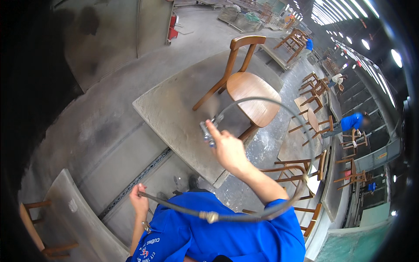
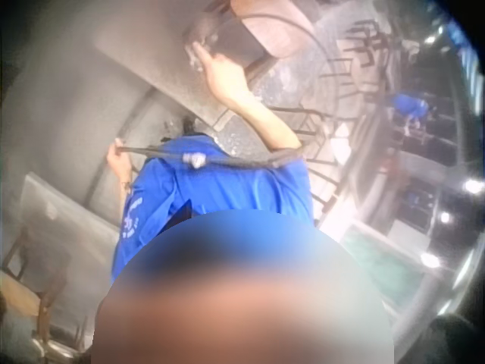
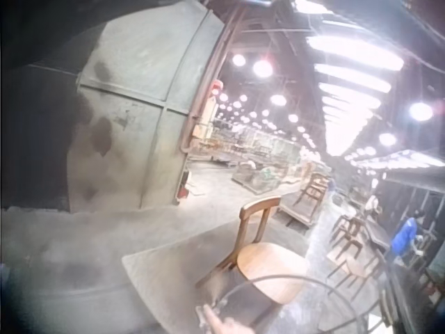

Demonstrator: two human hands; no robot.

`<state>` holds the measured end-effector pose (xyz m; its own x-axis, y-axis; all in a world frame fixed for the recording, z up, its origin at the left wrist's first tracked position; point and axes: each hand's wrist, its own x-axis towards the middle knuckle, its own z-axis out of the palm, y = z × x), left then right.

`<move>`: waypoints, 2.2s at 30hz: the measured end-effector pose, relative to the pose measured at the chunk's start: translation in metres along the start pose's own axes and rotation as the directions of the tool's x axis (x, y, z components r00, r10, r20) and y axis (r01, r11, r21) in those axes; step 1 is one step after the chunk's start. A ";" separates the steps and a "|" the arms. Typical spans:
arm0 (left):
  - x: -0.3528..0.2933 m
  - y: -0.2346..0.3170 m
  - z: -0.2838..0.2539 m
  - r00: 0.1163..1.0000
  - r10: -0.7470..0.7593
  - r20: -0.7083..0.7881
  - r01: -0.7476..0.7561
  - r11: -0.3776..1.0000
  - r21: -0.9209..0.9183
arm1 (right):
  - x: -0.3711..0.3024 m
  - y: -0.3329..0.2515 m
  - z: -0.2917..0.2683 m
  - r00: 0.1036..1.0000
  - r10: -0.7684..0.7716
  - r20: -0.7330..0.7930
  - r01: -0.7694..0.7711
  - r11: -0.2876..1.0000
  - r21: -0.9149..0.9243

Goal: The person sprays a wooden chair with a handheld spray gun, rotating the chair to cover all sides. The person then moves to a second chair and repeats the spraying process.

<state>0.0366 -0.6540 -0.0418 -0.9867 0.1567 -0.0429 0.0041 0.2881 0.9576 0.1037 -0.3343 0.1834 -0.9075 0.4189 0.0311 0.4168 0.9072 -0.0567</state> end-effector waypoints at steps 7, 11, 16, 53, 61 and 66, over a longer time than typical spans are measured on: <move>0.000 0.035 0.047 0.994 0.071 0.084 -0.070 0.997 -0.018 | 0.005 0.045 -0.046 0.947 -0.047 -0.319 0.038 0.999 -0.033; -0.007 0.032 0.046 0.991 0.116 0.073 -0.116 0.993 -0.002 | -0.003 0.039 -0.005 0.993 -0.029 0.111 0.013 0.990 0.137; -0.015 0.031 0.046 0.992 0.042 0.116 -0.041 0.999 -0.012 | -0.007 0.058 -0.009 1.000 0.003 0.006 -0.004 0.992 0.126; -0.028 0.100 0.140 0.927 0.116 0.356 -0.208 0.950 0.232 | -0.003 0.237 -0.086 0.660 0.243 -0.711 -0.109 0.967 0.229; -0.059 0.109 0.171 0.936 0.155 0.317 -0.234 0.946 0.227 | -0.019 0.238 -0.052 0.769 0.206 -0.605 0.233 0.791 0.565; -0.099 0.100 0.151 0.973 0.049 0.226 -0.111 0.956 0.271 | -0.028 0.191 0.010 0.990 0.142 -0.010 -0.021 0.217 0.976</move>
<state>0.1591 -0.4983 0.0151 -0.9231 0.3800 -0.0591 0.1578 0.5144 0.8429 0.2082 -0.1733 0.1616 -0.8387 0.5435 0.0330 0.0589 0.1508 -0.9868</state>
